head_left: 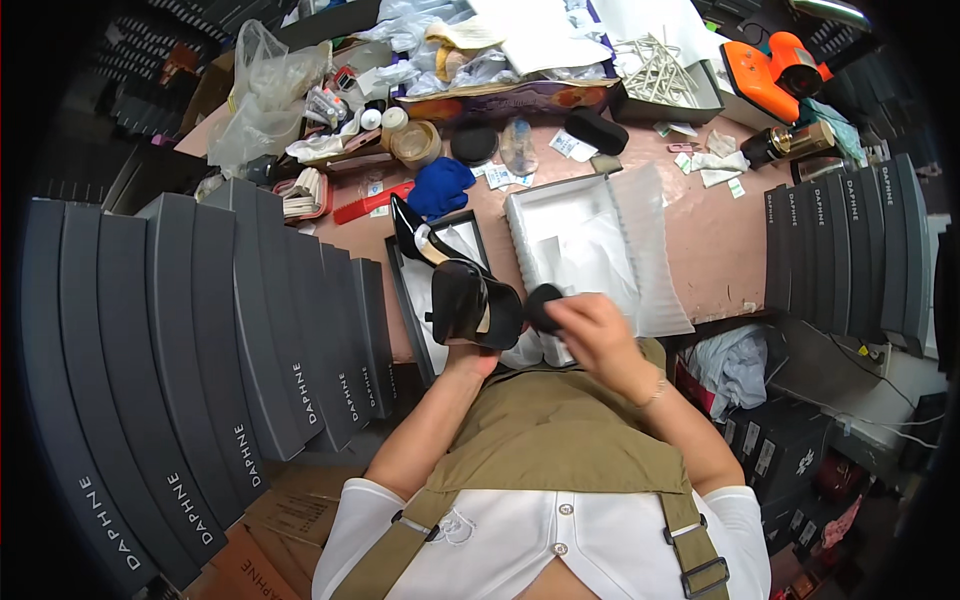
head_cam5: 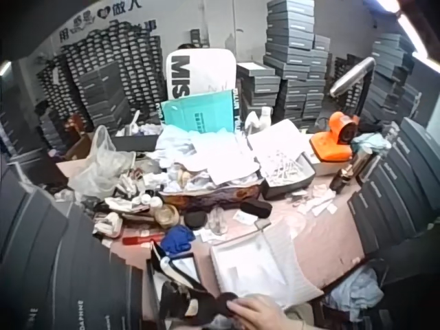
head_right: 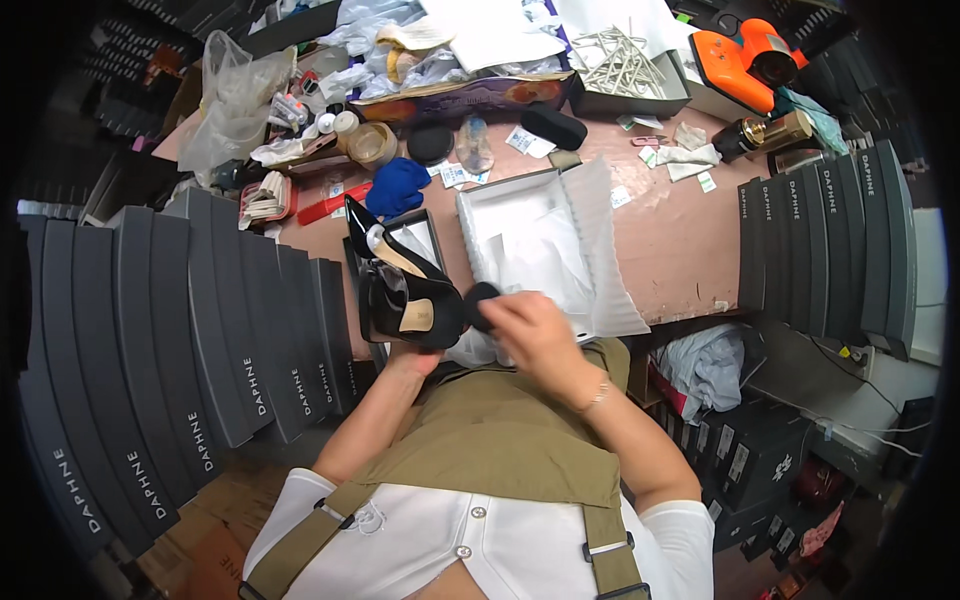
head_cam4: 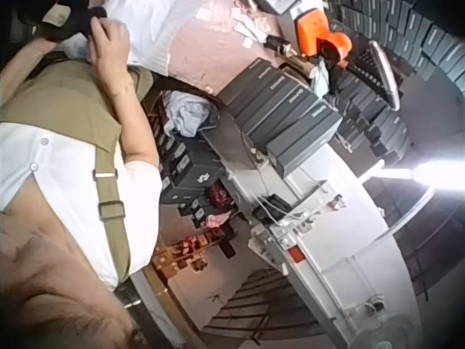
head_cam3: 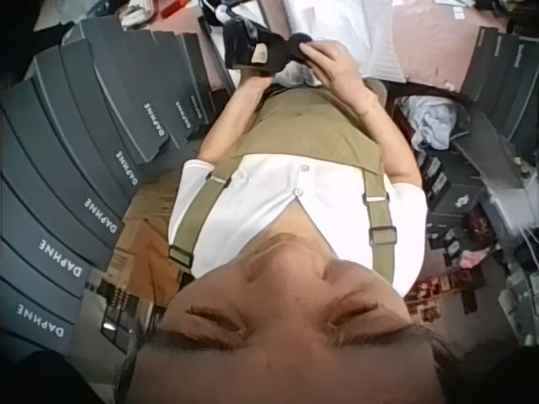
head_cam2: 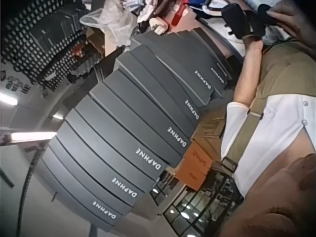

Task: Wrapping high-heeled shoes in protective paper and placing them into shoe boxes at a packing station.

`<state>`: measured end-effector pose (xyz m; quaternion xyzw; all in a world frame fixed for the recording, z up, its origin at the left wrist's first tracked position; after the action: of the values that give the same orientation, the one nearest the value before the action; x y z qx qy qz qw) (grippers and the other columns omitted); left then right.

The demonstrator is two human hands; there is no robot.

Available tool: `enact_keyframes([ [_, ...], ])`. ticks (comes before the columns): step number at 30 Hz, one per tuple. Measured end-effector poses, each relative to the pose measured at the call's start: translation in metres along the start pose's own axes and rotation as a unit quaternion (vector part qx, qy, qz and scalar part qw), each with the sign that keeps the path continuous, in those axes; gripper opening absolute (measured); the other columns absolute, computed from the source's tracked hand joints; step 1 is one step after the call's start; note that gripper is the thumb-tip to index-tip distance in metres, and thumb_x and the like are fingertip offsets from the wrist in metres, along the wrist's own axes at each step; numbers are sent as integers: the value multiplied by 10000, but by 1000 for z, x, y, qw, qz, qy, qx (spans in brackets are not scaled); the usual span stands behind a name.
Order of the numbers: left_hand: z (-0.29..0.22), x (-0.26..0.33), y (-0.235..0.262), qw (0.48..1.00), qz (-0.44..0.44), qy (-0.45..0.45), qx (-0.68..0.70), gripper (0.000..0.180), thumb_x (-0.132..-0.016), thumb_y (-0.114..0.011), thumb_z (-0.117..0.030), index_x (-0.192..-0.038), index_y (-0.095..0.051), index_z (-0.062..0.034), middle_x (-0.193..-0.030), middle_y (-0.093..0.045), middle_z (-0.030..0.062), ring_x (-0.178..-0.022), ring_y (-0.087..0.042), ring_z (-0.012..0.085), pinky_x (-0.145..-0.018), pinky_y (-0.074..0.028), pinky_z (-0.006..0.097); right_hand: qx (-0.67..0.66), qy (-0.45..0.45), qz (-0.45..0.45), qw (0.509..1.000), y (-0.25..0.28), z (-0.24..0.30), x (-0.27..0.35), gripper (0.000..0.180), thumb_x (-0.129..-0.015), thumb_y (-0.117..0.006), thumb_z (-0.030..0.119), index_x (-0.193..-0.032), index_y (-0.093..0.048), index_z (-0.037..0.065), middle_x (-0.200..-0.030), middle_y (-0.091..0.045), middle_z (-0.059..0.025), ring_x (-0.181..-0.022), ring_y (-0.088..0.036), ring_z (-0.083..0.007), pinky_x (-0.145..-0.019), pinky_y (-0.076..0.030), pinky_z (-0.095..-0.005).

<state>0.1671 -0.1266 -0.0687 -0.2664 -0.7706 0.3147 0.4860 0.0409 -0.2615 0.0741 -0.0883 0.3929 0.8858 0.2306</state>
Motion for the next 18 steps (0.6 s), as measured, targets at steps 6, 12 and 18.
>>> enact_keyframes([
  [6,-22,13,-29,981,-13,-45,-189,354,-966,-509,-357,-1071,-601,-31,-954,-643,32,-895,-621,122,-799,-501,256,-92,-12,48,995,-83,6,-15,275,-774,-551,42,-1028,-643,-3,-1041,-614,-156,-948,-580,-330,-824,-456,-426],
  [12,-41,-1,-16,989,134,-20,-56,517,-990,-356,-466,-1061,-606,-20,-966,-655,198,-937,-644,374,-876,-517,457,-320,-100,214,917,-31,29,-8,256,-848,-626,17,-1103,-636,-10,-1019,-633,-132,-982,-604,-269,-913,-443,-329],
  [18,-18,2,-13,969,47,-4,-242,482,-1002,-343,-406,-1035,-614,-9,-951,-663,124,-895,-633,222,-823,-500,345,-206,-60,205,955,-69,2,-5,253,-786,-568,25,-1024,-652,10,-949,-595,-137,-896,-543,-315,-806,-459,-373],
])
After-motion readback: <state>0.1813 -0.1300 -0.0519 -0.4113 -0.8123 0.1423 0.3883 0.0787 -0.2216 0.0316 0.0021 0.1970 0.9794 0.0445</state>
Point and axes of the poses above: each hand's wrist, its own x-axis away from the middle knuckle, its own y-axis out of the back of the hand, z = x × y, the point moved 5 cm from there along -x, towards the middle knuckle
